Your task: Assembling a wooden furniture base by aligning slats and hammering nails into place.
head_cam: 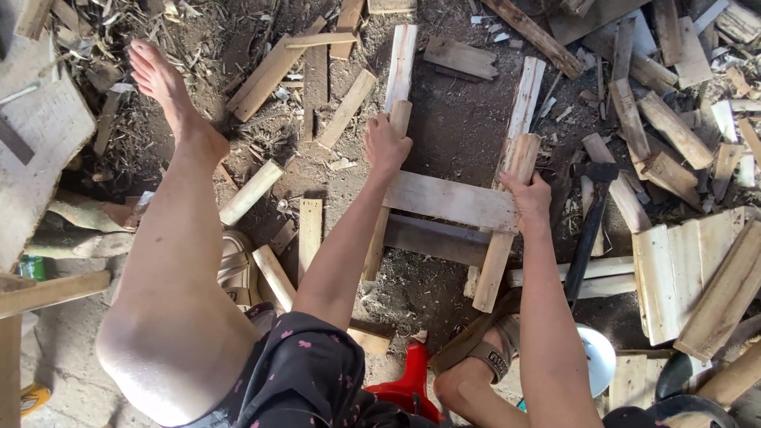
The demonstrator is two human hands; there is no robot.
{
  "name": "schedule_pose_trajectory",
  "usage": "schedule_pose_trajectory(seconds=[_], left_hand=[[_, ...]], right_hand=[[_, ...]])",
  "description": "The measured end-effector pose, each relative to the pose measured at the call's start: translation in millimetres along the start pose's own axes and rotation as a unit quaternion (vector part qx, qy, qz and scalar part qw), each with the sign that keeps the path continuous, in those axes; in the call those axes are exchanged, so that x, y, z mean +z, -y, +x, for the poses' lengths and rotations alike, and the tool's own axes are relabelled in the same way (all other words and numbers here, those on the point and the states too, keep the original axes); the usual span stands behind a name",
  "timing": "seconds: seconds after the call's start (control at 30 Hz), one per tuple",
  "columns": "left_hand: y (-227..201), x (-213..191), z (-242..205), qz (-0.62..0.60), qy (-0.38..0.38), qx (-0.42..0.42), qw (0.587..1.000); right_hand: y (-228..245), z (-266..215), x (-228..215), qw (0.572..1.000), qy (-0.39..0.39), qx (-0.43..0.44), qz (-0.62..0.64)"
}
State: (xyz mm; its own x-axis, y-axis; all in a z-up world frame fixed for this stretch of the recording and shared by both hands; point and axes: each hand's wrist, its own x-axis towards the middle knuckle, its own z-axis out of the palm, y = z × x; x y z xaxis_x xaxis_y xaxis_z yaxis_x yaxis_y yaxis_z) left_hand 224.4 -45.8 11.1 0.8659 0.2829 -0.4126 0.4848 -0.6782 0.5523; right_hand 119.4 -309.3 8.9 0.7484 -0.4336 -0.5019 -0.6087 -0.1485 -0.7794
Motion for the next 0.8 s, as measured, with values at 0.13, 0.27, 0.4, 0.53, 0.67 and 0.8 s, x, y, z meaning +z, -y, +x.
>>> schedule_pose_trajectory(seconds=[0.13,0.27,0.4,0.53,0.67,0.8], left_hand=[[4,4,5,0.001,0.008,-0.02,1.0],[10,13,14,-0.001,0.007,-0.004,1.0],[12,17,18,0.004,0.01,-0.011,1.0],[11,-13,-3,-0.014,0.034,0.016,0.999],[29,-37,-36,-0.123,0.074,0.056,0.988],[96,-22,-65,-0.202,0.048,-0.005,0.978]], right_hand=[[6,-4,1,1.0,-0.011,0.001,-0.005],[12,-7,2,1.0,-0.021,0.005,-0.009],[9,-7,1,1.0,-0.025,0.001,-0.008],[17,-17,-5,1.0,0.005,0.003,0.001],[43,-50,-12,0.999,-0.002,0.001,0.039],[62,-100,-22,0.999,-0.025,0.019,0.024]])
